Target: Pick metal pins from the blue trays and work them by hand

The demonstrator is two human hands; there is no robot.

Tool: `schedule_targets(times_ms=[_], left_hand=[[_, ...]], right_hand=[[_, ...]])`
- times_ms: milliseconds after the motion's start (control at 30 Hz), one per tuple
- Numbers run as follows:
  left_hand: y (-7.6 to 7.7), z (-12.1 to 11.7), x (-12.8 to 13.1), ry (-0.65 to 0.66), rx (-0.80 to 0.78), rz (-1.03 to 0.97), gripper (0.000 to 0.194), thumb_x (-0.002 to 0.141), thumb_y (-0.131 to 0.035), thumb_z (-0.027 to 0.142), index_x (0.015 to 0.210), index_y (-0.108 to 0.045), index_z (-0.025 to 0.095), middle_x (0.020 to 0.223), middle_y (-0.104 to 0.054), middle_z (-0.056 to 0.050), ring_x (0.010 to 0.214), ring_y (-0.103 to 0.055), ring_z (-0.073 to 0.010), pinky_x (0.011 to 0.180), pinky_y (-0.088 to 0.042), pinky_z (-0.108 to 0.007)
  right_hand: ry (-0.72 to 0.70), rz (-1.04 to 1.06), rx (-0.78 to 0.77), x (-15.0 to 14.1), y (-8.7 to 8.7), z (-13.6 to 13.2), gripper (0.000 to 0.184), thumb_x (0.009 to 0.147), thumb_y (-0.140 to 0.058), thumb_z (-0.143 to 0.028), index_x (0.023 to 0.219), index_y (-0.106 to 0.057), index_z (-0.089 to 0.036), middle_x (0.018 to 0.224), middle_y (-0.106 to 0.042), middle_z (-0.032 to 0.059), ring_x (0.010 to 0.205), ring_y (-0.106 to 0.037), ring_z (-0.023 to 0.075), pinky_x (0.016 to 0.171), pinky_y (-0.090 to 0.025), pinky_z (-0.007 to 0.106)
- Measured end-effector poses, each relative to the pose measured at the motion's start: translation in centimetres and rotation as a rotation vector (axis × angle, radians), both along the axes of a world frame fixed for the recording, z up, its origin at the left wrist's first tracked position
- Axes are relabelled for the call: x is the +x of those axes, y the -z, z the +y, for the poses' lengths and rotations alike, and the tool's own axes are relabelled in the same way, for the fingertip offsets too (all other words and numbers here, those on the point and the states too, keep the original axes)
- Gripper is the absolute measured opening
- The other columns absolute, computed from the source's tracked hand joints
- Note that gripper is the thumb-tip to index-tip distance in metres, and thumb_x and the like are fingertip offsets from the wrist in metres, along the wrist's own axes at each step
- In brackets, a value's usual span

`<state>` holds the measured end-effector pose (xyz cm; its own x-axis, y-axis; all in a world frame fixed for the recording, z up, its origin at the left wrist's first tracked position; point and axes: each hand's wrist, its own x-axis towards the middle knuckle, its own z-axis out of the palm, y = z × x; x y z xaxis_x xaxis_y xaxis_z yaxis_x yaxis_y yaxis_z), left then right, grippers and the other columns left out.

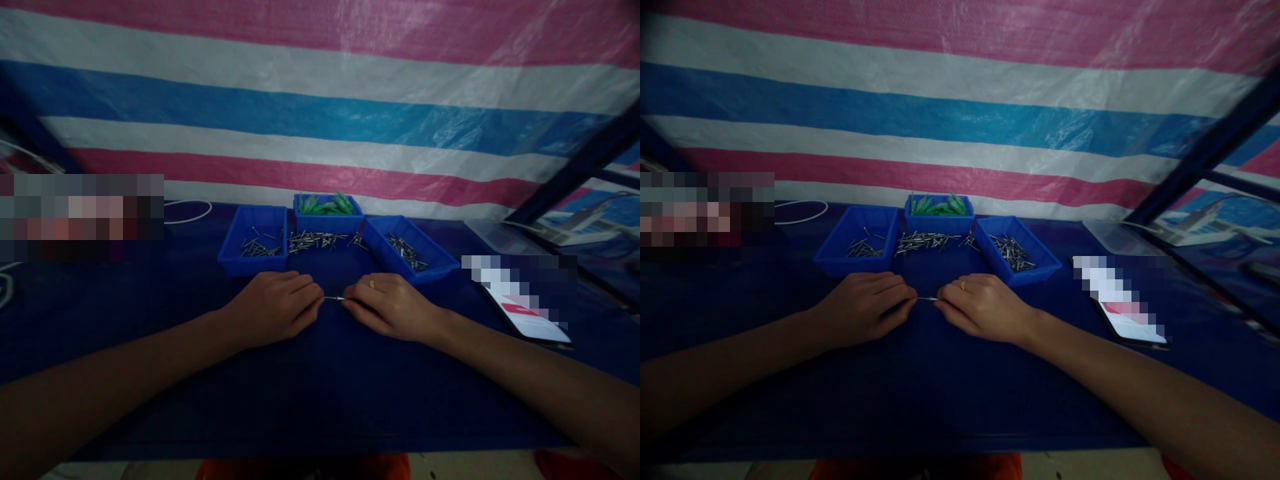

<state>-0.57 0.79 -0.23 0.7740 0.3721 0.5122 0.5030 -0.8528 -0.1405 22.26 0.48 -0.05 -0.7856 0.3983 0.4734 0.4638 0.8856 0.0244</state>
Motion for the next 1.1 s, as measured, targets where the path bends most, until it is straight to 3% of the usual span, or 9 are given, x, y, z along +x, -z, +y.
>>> schedule_targets(times_ms=[500, 800, 1100], left_hand=[[-0.13, 0.12, -0.27, -0.057, -0.080, 0.064, 0.018, 0.086, -0.041, 0.019, 0.076, -0.056, 0.016, 0.065, -0.058, 0.001, 0.059, -0.056, -0.0130, 0.055, -0.040, -0.025], [-0.08, 0.20, -0.33, -0.045, -0.009, 0.078, 0.020, 0.088, -0.041, 0.020, 0.074, -0.056, 0.017, 0.067, -0.057, 0.002, 0.060, -0.054, -0.0117, 0.054, -0.037, -0.024], [-0.49, -0.13, -0.16, -0.046, -0.052, 0.085, 0.023, 0.088, -0.037, 0.020, 0.072, -0.053, 0.016, 0.064, -0.055, 0.001, 0.057, -0.052, -0.0114, 0.053, -0.036, -0.024]], right_hand=[[0.051, -0.008, -0.075, -0.01, 0.07, 0.27, 0.021, 0.093, -0.040, -0.025, 0.084, -0.055, -0.014, 0.065, -0.057, 0.0016, 0.058, -0.053, 0.0113, 0.057, -0.040, 0.023], [0.036, 0.016, -0.070, 0.32, 0.24, 0.40, 0.018, 0.093, -0.040, -0.024, 0.085, -0.054, -0.015, 0.065, -0.057, 0.0011, 0.057, -0.053, 0.0109, 0.055, -0.040, 0.022], [0.074, -0.027, -0.101, -0.04, -0.08, 0.16, 0.032, 0.097, -0.033, -0.029, 0.085, -0.058, -0.014, 0.066, -0.059, 0.0031, 0.059, -0.055, 0.0120, 0.059, -0.042, 0.023]])
